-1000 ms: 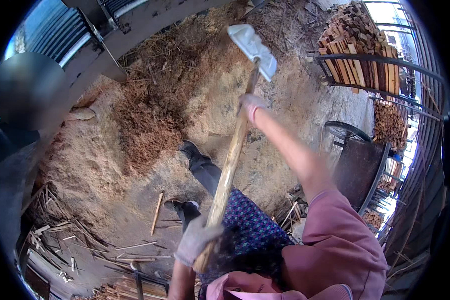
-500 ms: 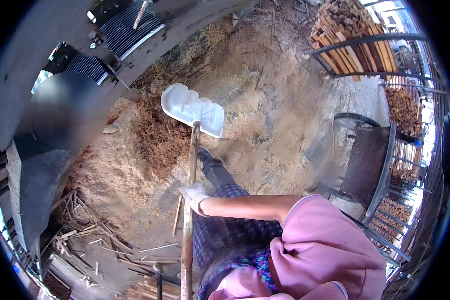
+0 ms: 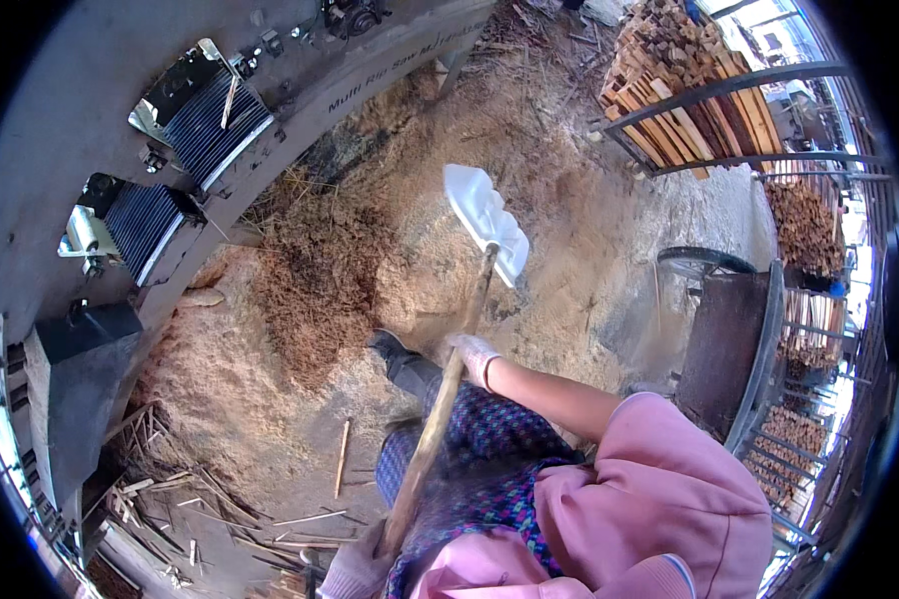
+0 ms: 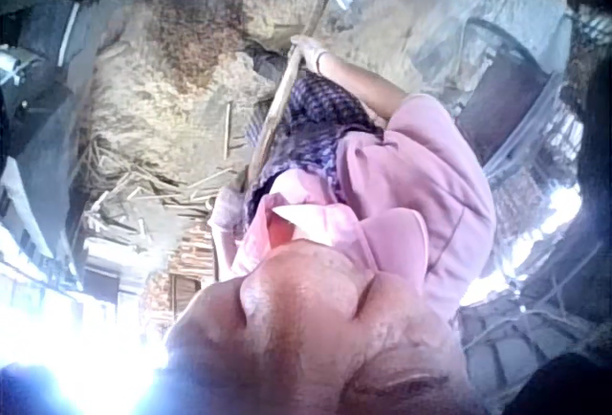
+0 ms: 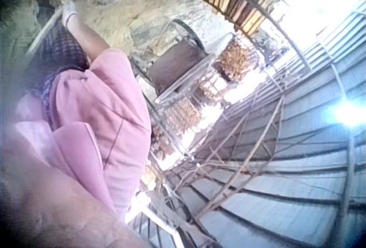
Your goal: The person uses a shovel to scoop sawdust from a large pile on the floor and transfers it into a wheelbarrow. The person repeatedly scoops the material and deposits it into the container, gradually filling it up.
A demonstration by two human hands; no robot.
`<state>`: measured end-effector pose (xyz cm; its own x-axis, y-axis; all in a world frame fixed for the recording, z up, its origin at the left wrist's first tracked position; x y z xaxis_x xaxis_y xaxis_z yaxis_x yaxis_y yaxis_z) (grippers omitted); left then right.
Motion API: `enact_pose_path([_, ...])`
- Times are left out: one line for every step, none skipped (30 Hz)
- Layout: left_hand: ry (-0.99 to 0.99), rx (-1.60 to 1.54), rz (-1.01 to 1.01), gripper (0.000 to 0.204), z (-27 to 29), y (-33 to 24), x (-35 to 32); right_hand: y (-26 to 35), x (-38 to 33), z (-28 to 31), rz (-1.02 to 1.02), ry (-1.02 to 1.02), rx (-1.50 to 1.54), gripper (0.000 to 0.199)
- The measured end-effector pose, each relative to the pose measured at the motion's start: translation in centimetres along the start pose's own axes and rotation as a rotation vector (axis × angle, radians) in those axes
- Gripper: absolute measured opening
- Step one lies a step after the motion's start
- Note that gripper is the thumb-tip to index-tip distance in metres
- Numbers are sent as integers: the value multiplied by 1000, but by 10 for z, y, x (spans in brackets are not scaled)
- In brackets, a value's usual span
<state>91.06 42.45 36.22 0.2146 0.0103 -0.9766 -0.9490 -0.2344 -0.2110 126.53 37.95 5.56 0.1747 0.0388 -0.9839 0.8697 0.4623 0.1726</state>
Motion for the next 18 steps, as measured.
enact_pose_path([12,41,-20,50,-4,-14,4,7,11,10,70,-70,-78,14])
enact_pose_path([10,82,-32,50,-12,-28,5,16,22,18,207,-55,-127,15])
enact_pose_path([21,124,-44,50,-19,-41,8,22,29,29,302,-83,-175,16])
enact_pose_path([23,160,-47,50,-30,-51,9,25,34,40,342,-164,-219,16])
enact_pose_path([18,202,-42,50,-42,-60,9,32,36,51,429,-155,-312,19])
enact_pose_path([3,256,-42,50,-54,-68,10,33,35,63,377,-64,-265,19])
enact_pose_path([-22,313,-39,50,-68,-76,8,39,32,74,309,-26,-209,20])
enact_pose_path([-59,378,-29,50,-82,-81,5,44,26,87,247,4,-152,20])
enact_pose_path([-106,433,-16,50,-101,-84,2,45,17,100,123,111,-103,17])
enact_pose_path([-178,495,-4,50,-123,-87,-3,50,10,113,63,113,-86,17])
enact_pose_path([-268,535,2,50,-147,-89,-11,53,0,131,-3,177,-54,18])
enact_pose_path([-359,559,1,50,-170,-91,-21,53,-9,146,-87,225,-11,18])
enact_pose_path([-474,572,-45,53,-196,-93,-30,53,-13,161,-156,227,-21,21])
enact_pose_path([-590,584,-91,57,-220,-98,-40,55,-17,174,-121,275,-48,19])
enact_pose_path([-711,625,-135,61,-238,-102,-48,56,-17,183,-118,258,-81,17])
enact_pose_path([-756,632,-119,62,-257,-107,-49,56,-17,194,-86,194,-100,16])
enact_pose_path([-801,645,-112,63,-278,-116,-42,57,-12,201,-78,102,-96,16])
enact_pose_path([-849,655,-113,64,-296,-125,-37,56,-8,209,-112,76,-145,16])
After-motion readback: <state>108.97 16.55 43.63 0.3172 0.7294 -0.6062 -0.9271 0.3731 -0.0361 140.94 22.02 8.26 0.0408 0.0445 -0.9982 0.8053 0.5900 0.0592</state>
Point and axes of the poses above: each hand's wrist, its own x-axis towards the middle knuckle, its own z-axis out of the back of the hand, y = z × x, the point moved 2 cm from there along x, towards the middle knuckle, and after that the axes turned 6 degrees about -y, right-handed, at the moved point
